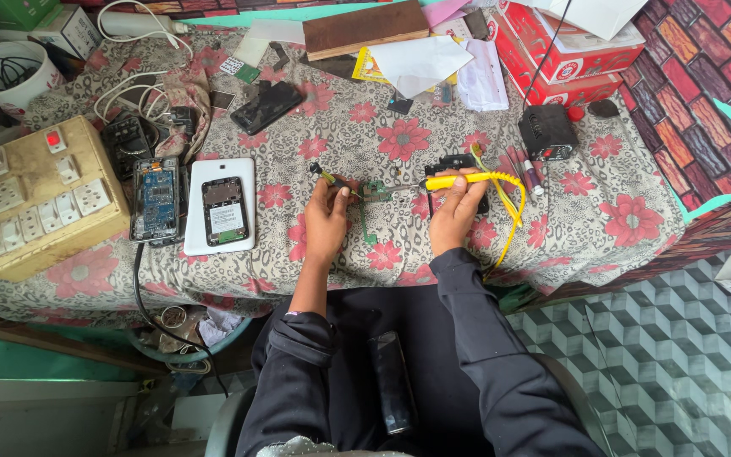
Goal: The person disassembles a mobile phone by hand, separating the back cover and lifting out the motherboard. They brush the board and chassis with a toothbrush, then use a soldering iron to work on the exposed circuit board on the workbench.
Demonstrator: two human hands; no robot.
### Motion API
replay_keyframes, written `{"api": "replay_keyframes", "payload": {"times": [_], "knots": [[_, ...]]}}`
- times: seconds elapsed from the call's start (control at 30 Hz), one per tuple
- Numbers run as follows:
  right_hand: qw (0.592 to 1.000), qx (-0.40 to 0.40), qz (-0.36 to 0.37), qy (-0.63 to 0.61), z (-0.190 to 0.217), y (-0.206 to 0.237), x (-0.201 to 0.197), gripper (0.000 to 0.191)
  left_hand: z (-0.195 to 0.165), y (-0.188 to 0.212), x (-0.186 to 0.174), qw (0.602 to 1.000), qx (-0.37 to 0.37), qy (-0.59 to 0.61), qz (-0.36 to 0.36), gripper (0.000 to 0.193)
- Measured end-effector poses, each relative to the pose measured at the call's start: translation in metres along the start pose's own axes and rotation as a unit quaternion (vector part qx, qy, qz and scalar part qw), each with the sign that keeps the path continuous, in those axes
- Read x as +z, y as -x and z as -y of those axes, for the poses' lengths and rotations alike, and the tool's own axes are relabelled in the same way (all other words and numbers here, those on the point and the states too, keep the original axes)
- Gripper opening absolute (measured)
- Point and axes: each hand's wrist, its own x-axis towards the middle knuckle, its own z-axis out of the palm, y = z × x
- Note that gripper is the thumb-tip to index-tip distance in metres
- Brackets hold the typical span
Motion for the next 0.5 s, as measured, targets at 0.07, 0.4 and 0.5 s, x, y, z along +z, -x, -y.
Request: {"api": "replay_keyframes", "payload": {"times": [0.07,0.4,0.5], "knots": [[1.0,0.005,0.006,0.006,-0.0008,0.0,0.0004,0.019,-0.0003,-0.0002,-0.0001,1.0,-0.002,0.0,0.0,0.012],[1.0,-0.005,-0.018,0.013,-0.0003,0.0007,0.0008,0.021,0.0,0.0002,-0.0009,1.0,0.0,0.003,0.0,0.011],[1.0,-0.013,-0.021,0.014,-0.0003,0.0013,0.0012,0.023,0.0009,0.0001,-0.0014,1.0,-0.001,-0.002,0.0,0.011]]}}
